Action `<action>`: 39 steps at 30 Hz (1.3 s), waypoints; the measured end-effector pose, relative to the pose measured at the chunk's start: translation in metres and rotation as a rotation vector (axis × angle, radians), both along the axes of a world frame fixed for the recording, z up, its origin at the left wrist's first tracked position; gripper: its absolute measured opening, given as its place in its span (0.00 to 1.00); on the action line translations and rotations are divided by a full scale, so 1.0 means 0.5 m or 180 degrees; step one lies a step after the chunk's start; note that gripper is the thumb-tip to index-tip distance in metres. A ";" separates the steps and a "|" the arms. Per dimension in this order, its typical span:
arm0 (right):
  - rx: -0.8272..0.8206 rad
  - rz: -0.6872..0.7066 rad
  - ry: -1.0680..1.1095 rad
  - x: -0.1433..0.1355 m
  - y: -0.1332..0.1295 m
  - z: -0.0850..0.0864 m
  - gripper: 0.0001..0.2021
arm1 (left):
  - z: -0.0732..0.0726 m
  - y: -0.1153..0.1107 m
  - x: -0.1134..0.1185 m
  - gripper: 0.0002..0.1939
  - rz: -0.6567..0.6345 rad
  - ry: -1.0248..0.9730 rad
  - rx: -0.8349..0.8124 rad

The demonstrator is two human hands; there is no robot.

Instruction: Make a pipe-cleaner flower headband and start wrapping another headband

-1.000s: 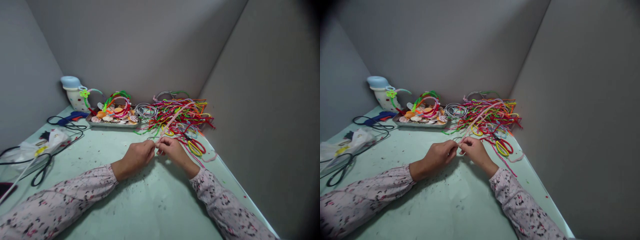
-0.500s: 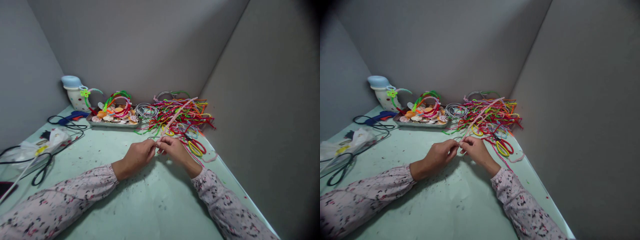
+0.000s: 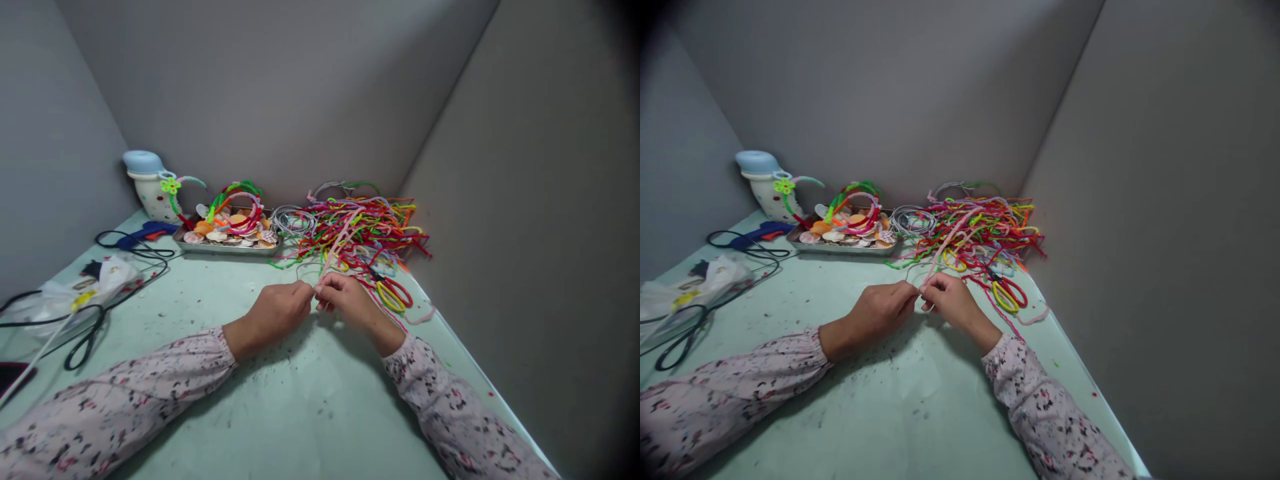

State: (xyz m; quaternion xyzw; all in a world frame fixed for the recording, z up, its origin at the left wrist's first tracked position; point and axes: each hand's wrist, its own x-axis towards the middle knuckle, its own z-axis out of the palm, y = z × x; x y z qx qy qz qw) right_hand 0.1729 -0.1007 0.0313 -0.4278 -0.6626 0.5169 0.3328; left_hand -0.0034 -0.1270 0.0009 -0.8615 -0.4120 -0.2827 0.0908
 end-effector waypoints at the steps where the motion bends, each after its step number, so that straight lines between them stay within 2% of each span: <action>1: 0.0009 -0.0036 0.0035 -0.001 0.000 -0.002 0.06 | 0.001 -0.002 0.002 0.07 0.0037 -0.0132 -0.0135; 5: 0.0098 -0.0261 0.0217 -0.010 -0.006 -0.010 0.07 | 0.014 -0.010 0.011 0.08 0.0229 -0.0822 -0.0849; 8: 0.0244 -0.0440 0.0260 -0.015 -0.011 -0.014 0.07 | 0.024 -0.013 0.017 0.08 0.0222 -0.1247 -0.1264; 12: 0.0449 -0.0644 0.0251 -0.017 -0.010 -0.023 0.08 | 0.030 -0.009 0.024 0.06 0.0137 -0.1961 -0.2002; 17: 0.0853 -0.0750 0.0202 -0.018 -0.011 -0.040 0.07 | 0.032 0.001 0.027 0.07 -0.0083 -0.3238 -0.3465; 20: 0.1077 -0.0749 0.0098 -0.020 -0.016 -0.048 0.07 | 0.034 0.002 0.025 0.06 -0.0260 -0.3717 -0.3894; 24: 0.1227 -0.0758 0.0015 -0.022 -0.020 -0.052 0.07 | 0.040 0.001 0.023 0.04 -0.0433 -0.4099 -0.4248; 30: 0.1386 -0.0744 -0.0016 -0.023 -0.019 -0.057 0.08 | 0.045 0.001 0.026 0.09 -0.0327 -0.4620 -0.4541; 39: 0.1636 -0.0714 -0.0144 -0.024 -0.018 -0.059 0.07 | 0.036 0.006 0.022 0.08 -0.0222 -0.4425 -0.4429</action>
